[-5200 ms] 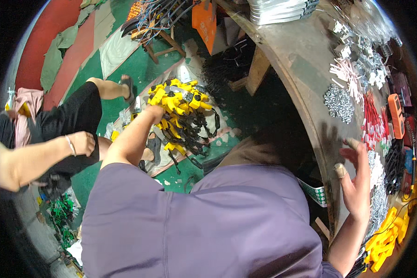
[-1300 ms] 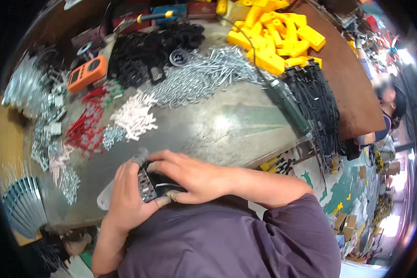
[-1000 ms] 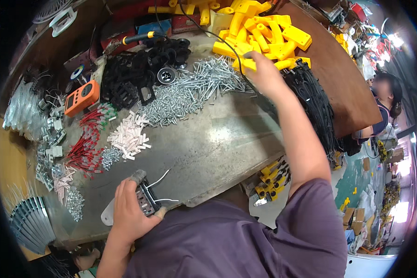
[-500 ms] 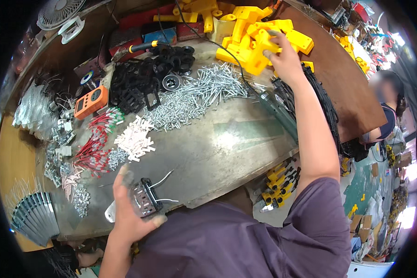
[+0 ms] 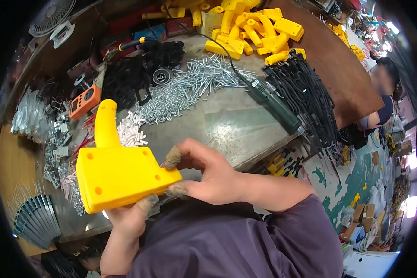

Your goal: Assembling a yellow plastic electronic device by screwing components together, soldering wires, and installing internal parts.

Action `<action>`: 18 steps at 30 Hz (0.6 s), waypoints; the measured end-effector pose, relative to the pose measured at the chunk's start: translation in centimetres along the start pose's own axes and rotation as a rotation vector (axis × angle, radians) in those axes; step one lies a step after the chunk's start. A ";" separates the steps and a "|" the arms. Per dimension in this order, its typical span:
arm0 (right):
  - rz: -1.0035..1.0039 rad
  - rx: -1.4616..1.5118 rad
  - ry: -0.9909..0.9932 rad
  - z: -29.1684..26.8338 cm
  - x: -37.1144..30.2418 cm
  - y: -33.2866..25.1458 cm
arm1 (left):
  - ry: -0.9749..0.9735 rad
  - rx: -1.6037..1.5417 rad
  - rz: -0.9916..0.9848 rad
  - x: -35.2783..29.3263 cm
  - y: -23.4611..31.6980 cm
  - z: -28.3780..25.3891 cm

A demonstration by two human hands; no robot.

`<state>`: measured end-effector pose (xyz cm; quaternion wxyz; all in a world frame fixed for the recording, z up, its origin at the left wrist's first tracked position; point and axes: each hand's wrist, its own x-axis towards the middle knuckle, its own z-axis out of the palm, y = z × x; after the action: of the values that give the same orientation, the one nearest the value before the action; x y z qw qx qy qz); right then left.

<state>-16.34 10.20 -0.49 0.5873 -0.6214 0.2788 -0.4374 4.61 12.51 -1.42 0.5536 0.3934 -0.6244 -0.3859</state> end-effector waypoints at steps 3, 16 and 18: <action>-0.059 -0.336 0.279 -2.5 -0.8 -2.1 | 0.237 0.531 0.098 0.0 -0.9 -3.0; -0.232 -1.556 0.387 -21.8 3.8 0.4 | 0.166 -0.511 -0.401 -3.9 0.3 -6.2; 0.120 -1.676 0.227 -19.4 4.1 1.1 | 0.196 -0.485 -0.420 -3.8 0.3 -6.1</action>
<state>-31.15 -2.91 -2.13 -0.0766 -0.7877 0.6006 -0.1139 10.97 15.81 -2.05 0.5969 0.4053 -0.3634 -0.5894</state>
